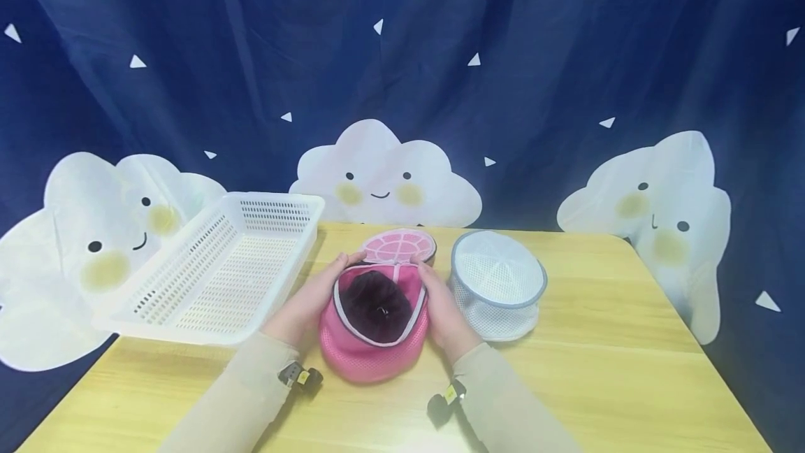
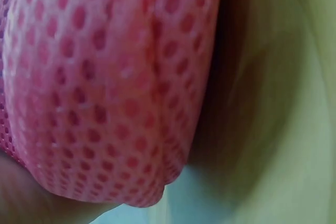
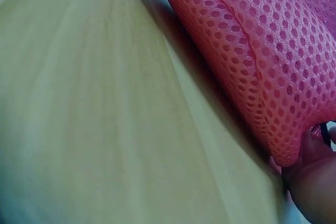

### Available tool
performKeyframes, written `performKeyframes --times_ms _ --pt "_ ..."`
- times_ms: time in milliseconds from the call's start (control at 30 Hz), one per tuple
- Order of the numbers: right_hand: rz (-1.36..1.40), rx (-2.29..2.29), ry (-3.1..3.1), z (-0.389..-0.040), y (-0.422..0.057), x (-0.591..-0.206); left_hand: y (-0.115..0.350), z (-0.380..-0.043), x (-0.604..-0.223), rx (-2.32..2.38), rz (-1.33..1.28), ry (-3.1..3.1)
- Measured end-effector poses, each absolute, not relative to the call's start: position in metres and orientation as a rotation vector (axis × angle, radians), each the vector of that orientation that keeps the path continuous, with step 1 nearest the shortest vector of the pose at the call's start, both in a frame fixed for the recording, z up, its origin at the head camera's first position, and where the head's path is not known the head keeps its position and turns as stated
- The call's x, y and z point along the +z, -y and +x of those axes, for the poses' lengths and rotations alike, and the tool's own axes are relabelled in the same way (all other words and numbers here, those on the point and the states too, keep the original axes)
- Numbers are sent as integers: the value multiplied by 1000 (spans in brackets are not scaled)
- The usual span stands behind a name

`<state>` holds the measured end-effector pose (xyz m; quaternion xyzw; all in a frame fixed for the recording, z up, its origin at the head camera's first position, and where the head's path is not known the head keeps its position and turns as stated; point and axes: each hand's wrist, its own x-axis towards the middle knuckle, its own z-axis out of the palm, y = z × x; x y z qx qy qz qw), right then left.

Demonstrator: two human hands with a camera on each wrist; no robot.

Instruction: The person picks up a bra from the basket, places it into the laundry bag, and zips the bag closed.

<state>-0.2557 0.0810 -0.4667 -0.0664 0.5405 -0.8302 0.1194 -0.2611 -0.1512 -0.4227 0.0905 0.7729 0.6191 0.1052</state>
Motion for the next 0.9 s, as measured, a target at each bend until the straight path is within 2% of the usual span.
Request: performKeyframes --times_ms 400,600,767,900 --pt "-390 -2517 -1486 -253 -85 -467 149 -261 -427 2063 298 -2205" --pt "-489 -2510 -1452 -252 -86 -467 143 -262 -421 2461 122 -1920" --pt "-583 -2420 -1776 -253 -88 -467 140 -262 -419 2549 4 -1803" --pt "-651 -2250 -2126 -253 -90 -468 142 -263 -422 2472 68 -1868"
